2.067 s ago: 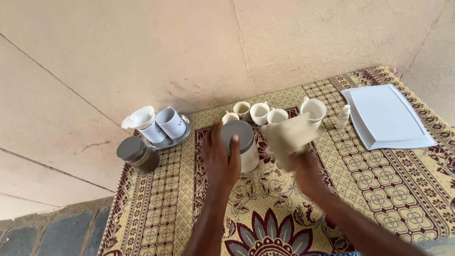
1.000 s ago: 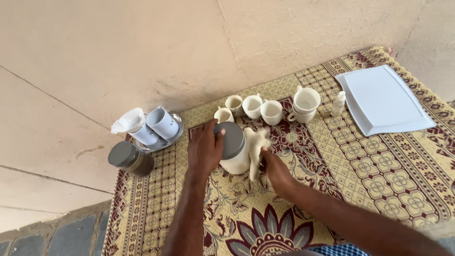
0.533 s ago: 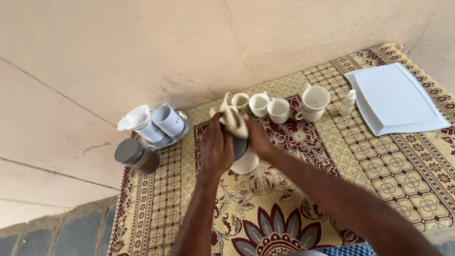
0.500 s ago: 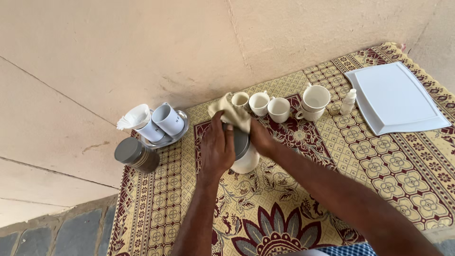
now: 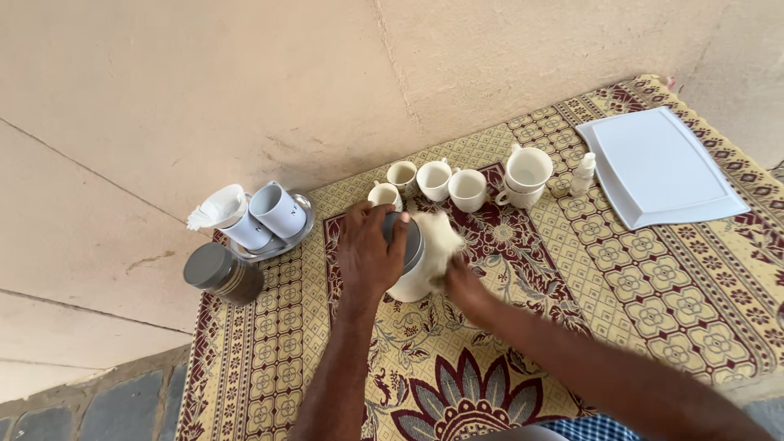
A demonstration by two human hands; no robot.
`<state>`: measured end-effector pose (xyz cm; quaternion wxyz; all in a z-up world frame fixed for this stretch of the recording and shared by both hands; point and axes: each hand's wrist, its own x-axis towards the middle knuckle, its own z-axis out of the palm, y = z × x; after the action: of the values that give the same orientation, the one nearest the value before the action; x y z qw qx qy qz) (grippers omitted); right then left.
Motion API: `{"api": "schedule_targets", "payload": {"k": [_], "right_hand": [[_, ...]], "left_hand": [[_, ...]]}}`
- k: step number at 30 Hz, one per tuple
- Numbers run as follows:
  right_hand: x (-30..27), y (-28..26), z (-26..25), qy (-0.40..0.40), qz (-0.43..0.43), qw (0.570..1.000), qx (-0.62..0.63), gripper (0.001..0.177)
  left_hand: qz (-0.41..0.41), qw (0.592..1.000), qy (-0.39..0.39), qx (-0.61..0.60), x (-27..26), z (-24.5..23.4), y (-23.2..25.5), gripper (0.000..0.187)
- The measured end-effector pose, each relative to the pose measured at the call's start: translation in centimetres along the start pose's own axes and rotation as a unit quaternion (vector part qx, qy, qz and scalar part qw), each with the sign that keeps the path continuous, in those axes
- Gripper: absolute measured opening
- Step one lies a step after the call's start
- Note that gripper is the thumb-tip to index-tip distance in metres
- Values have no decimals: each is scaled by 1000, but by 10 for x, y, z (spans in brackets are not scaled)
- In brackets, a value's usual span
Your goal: The person wipes the exterior of a white cylindrical container with a gray lid using a cloth. They then pick up a small spray bottle and apply liquid to the container's surface before continuing to wipe it down thoroughly.
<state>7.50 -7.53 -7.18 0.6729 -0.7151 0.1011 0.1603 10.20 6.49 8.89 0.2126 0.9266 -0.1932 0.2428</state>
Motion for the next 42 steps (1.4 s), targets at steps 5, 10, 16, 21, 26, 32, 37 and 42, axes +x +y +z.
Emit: {"api": "schedule_targets", "payload": {"k": [5, 10, 16, 21, 26, 32, 37, 42], "right_hand": [[-55, 35, 37, 12, -259, 962, 85, 51], [-35, 7, 37, 50, -184, 981, 38, 61], [-7, -99, 9, -45, -429, 899, 76, 72], [35, -101, -11, -98, -228, 966, -70, 68], [97, -43, -12, -214, -219, 944, 120, 56], [60, -8, -15, -102, -87, 991, 23, 60], [-9, -8, 1, -39, -168, 982, -77, 57], [-91, -20, 26, 8, -301, 953, -34, 72]], "left_hand": [[-97, 994, -40, 41, -7, 6, -6, 53], [-100, 992, -67, -46, -13, 32, -40, 38], [135, 983, -19, -125, -6, 25, -60, 44], [62, 981, -60, -171, -8, 23, -63, 42], [39, 982, -14, -185, -8, 37, -71, 36], [-39, 986, -27, -158, -6, 17, -51, 19], [-107, 991, -74, 38, -7, -19, -23, 19], [-55, 997, -34, 47, -25, -10, -23, 30]]}}
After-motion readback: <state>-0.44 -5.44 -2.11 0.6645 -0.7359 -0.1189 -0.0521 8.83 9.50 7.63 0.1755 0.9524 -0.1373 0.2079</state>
